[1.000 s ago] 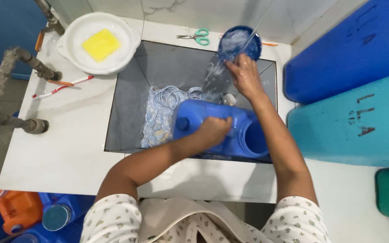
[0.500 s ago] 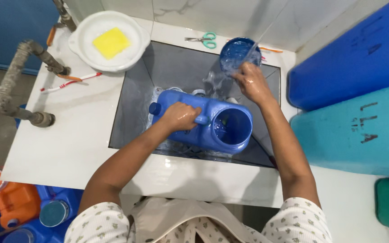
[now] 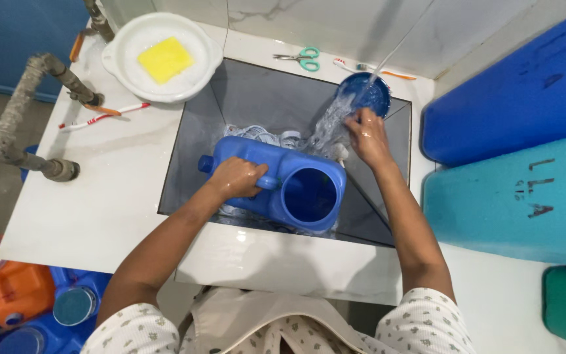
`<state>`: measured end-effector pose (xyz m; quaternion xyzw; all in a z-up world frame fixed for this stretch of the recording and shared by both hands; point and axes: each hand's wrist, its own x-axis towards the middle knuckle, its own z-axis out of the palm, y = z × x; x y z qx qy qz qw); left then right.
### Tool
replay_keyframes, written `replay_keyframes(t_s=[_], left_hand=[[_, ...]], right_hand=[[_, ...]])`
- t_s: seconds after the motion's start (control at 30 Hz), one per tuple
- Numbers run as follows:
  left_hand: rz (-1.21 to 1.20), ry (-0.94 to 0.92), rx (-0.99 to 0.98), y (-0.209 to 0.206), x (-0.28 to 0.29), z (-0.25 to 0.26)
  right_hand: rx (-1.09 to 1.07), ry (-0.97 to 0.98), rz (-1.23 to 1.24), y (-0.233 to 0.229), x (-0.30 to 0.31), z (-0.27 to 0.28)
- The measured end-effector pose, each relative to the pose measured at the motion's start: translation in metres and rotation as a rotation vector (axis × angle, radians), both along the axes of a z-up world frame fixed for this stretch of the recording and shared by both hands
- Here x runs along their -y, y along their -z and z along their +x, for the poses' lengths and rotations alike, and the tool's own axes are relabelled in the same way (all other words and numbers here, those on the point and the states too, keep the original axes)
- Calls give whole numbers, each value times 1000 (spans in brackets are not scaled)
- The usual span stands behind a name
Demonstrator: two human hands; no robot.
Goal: The person cleans a blue plastic container in a sink. They use a sponge to scrub the exterior and interior, then rinse the container with water from a tap. Finally, they use a long-handled brush to scrub the inside of the container before rinsing it again.
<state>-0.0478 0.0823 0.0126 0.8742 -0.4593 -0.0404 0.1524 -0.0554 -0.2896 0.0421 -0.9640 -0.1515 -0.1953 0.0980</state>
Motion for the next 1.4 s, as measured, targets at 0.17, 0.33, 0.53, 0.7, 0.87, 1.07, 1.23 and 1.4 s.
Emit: replay_keyframes(t_s=[0.17, 0.33, 0.53, 0.7, 0.87, 1.07, 1.23, 1.4], left_hand=[[-53, 19, 36, 1, 6, 0], [-31, 33, 39, 0, 7, 2], [-43, 37, 29, 5, 10, -2], [-44, 44, 52, 1, 14, 3], [-84, 0, 56, 1, 14, 7], [-74, -114, -53, -13, 35, 7], [-39, -144, -157, -24, 77, 7], [-24, -148, -172, -21, 109, 8]], right_hand=[[117, 35, 51, 0, -4, 17], [96, 42, 195, 21, 4, 45], [-408, 240, 987, 51, 15, 99], [-460, 166, 927, 73, 11, 107], [-166, 99, 313, 87, 63, 81], [20, 404, 962, -12, 100, -21], [-112, 305, 873, -30, 36, -70], [-81, 373, 98, -34, -3, -79]])
